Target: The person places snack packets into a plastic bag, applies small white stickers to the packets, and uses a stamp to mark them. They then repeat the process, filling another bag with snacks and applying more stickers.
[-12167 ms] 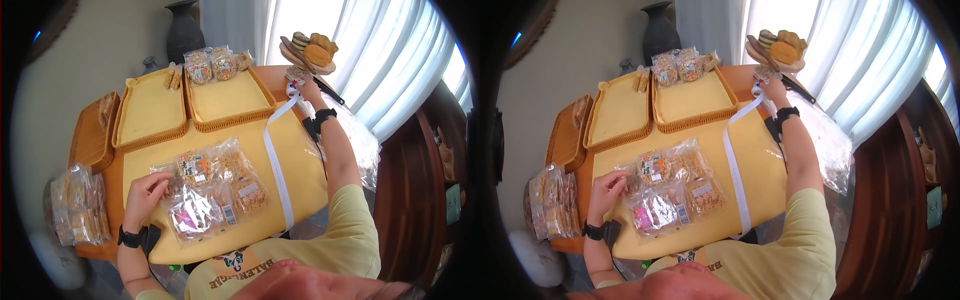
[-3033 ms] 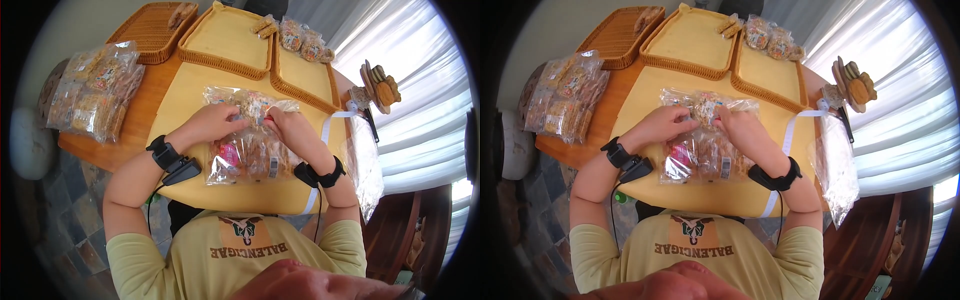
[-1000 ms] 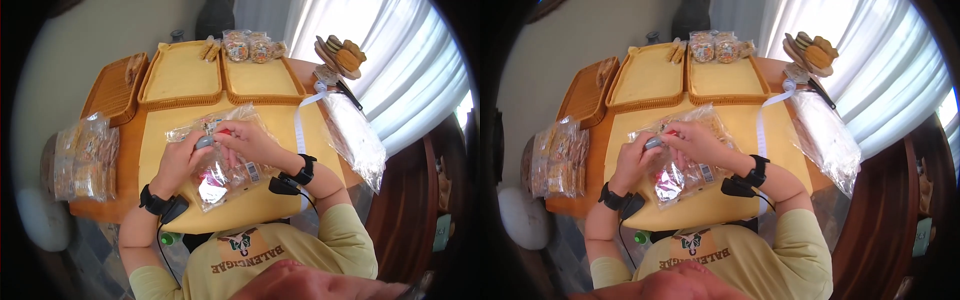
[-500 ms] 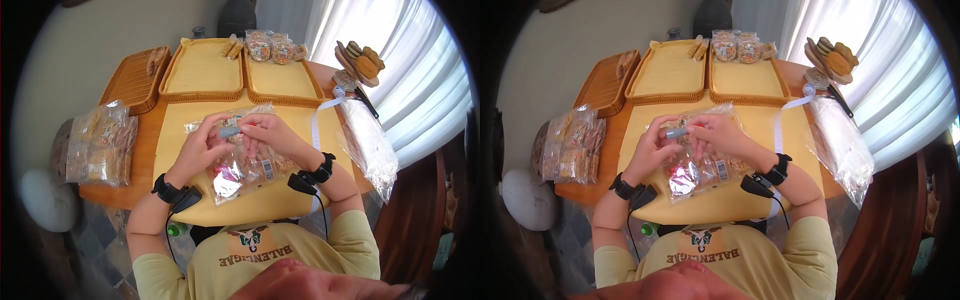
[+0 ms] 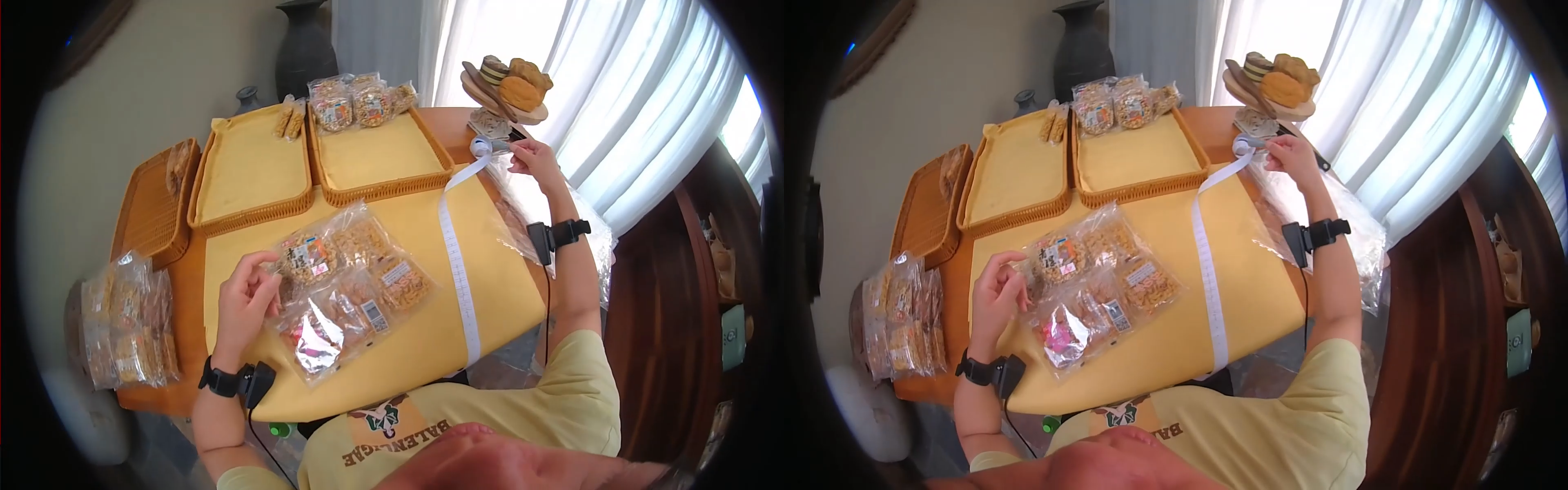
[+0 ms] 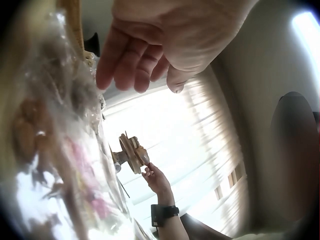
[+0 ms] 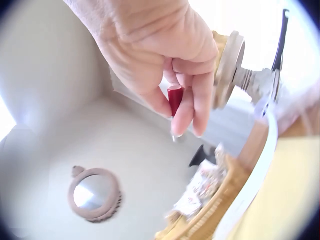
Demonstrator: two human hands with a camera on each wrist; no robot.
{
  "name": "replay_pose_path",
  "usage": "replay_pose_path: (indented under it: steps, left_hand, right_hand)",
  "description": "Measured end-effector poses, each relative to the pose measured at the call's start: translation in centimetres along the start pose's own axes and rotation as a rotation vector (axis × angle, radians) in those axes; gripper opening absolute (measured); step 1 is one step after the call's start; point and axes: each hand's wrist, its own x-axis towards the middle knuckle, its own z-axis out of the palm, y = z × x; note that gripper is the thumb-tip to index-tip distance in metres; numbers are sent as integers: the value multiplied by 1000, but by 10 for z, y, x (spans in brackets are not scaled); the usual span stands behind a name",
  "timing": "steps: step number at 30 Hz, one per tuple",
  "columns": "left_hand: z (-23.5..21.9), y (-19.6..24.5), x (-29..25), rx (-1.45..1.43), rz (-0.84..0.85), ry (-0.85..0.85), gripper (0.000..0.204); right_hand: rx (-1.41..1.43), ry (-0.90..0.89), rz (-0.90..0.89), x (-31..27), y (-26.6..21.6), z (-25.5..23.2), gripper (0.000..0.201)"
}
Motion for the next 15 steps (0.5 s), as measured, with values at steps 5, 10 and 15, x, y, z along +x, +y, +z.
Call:
replay_pose_path:
  steps: [5, 10, 15]
  left_hand:
    - [-1, -9, 5, -57, -46, 14, 17]
    - [-1, -11, 8, -56, -65, 15, 16]
    - [-3, -14, 8, -54, -65, 28, 15]
  right_hand:
    - [-182, 157, 4, 45, 37, -18, 19]
    - [-381, 171, -102, 77, 57, 0, 19]
    - [-563, 98, -83, 98, 59, 14, 18]
